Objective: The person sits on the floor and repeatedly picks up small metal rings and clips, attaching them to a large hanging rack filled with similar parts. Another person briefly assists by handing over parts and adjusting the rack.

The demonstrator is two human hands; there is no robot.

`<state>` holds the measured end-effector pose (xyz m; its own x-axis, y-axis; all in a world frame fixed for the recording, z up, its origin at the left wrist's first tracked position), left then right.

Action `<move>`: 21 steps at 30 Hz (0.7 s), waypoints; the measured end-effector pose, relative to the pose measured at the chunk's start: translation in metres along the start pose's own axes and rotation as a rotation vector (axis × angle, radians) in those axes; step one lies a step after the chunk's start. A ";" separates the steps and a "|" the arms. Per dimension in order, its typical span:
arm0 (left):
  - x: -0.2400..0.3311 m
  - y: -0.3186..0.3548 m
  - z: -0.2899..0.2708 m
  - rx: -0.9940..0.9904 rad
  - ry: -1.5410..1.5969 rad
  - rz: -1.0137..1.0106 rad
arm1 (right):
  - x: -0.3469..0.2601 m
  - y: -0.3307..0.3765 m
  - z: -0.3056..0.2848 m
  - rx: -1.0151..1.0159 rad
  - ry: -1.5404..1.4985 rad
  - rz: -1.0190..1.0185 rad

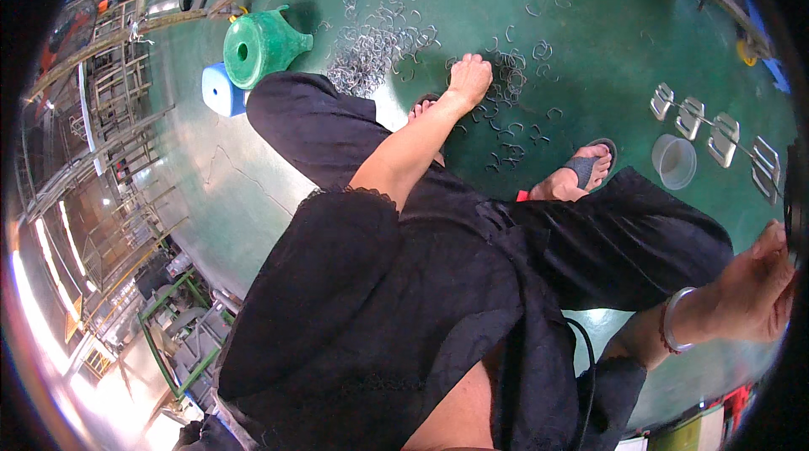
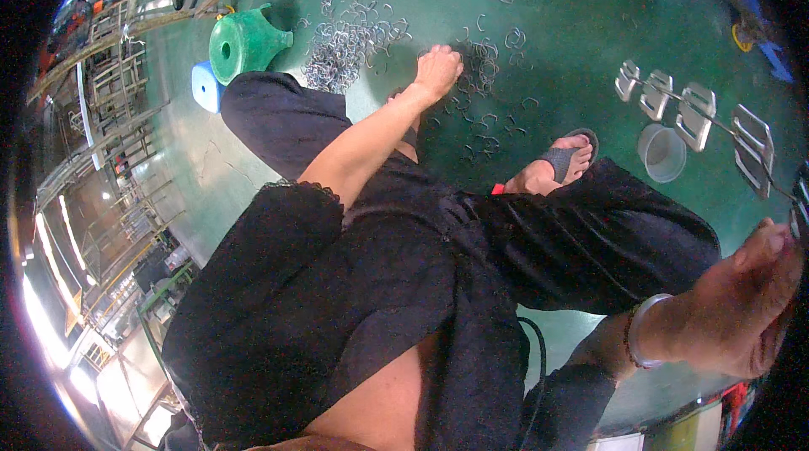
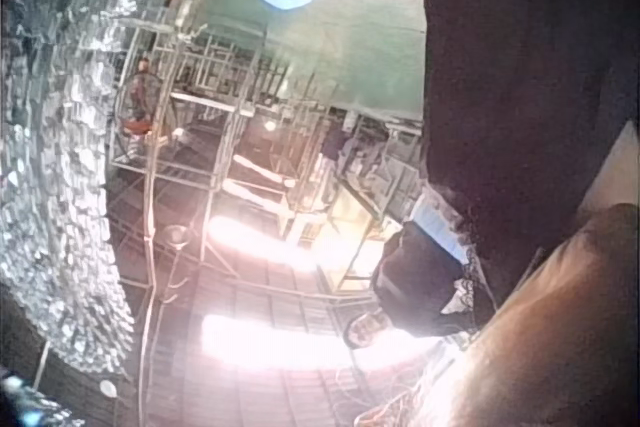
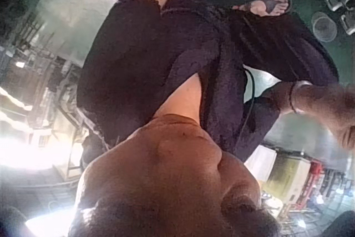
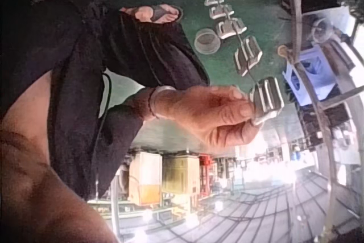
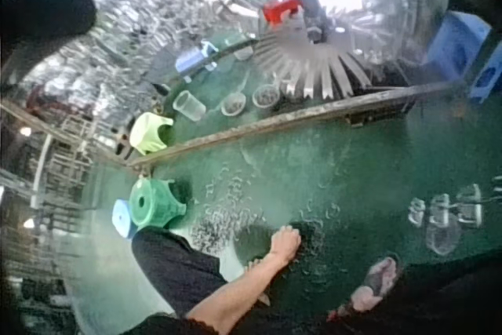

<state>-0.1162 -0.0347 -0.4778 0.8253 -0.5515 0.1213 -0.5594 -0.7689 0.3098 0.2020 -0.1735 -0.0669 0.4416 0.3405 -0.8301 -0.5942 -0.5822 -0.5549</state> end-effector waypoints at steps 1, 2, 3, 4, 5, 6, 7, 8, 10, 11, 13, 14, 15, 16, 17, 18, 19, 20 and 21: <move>0.001 0.003 0.000 -0.004 0.022 -0.017 | -0.002 0.001 0.005 -0.018 0.005 0.039; 0.002 0.001 0.000 0.000 0.043 -0.025 | -0.002 0.003 0.003 0.031 0.026 0.050; 0.003 -0.001 -0.001 0.004 0.064 -0.033 | -0.003 0.004 0.002 0.078 0.043 0.065; 0.001 -0.004 -0.003 -0.007 0.084 -0.041 | 0.000 0.008 0.000 0.185 0.071 0.060; -0.003 -0.004 -0.008 0.007 0.102 -0.088 | 0.001 0.013 -0.003 0.287 0.094 0.058; -0.007 -0.005 -0.013 0.022 0.122 -0.133 | 0.001 0.013 0.001 0.234 0.102 0.076; -0.010 -0.006 -0.018 0.038 0.143 -0.176 | -0.001 0.013 0.006 0.182 0.110 0.091; -0.006 -0.006 -0.038 0.027 0.067 -0.163 | -0.001 0.013 0.010 0.136 0.119 0.106; -0.012 -0.014 -0.063 -0.022 0.167 -0.194 | -0.013 0.014 0.020 0.051 0.048 0.124; -0.013 -0.022 -0.080 -0.041 0.218 -0.197 | -0.019 0.015 0.024 0.015 0.057 0.134; -0.002 -0.022 -0.151 0.106 0.566 -0.103 | -0.018 0.013 0.040 -0.062 0.067 0.142; 0.009 -0.022 -0.192 0.108 0.752 -0.087 | -0.019 0.011 0.046 -0.087 0.049 0.200; 0.020 -0.022 -0.230 0.107 0.937 -0.057 | -0.021 0.009 0.051 -0.109 0.030 0.252; 0.024 -0.018 -0.261 0.116 1.085 -0.013 | -0.026 0.007 0.061 -0.182 0.004 0.252; 0.033 -0.015 -0.293 0.113 1.229 0.048 | -0.032 0.003 0.068 -0.207 -0.049 0.230; 0.047 -0.008 -0.329 0.156 1.331 0.172 | -0.034 0.000 0.073 -0.229 -0.055 0.241; 0.059 0.006 -0.365 0.196 1.425 0.289 | -0.035 -0.002 0.079 -0.257 -0.069 0.259; 0.072 0.023 -0.397 0.218 1.501 0.390 | -0.036 -0.005 0.085 -0.273 -0.089 0.267; 0.085 0.040 -0.423 0.236 1.575 0.494 | -0.038 -0.008 0.091 -0.291 -0.108 0.277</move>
<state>-0.0358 0.0249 -0.0559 -0.2387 -0.0090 0.9711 -0.6506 -0.7409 -0.1668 0.1290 -0.1141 -0.0357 0.2098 0.2081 -0.9553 -0.4592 -0.8417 -0.2842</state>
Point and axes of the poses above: each hand's wrist, its own y-axis away from the middle knuckle, its own z-axis out of the palm, x = y × z, the point moved 5 cm from there along -y, towards the middle knuckle, and after that the axes turned 4 degrees about -y, right-handed, at the moved point
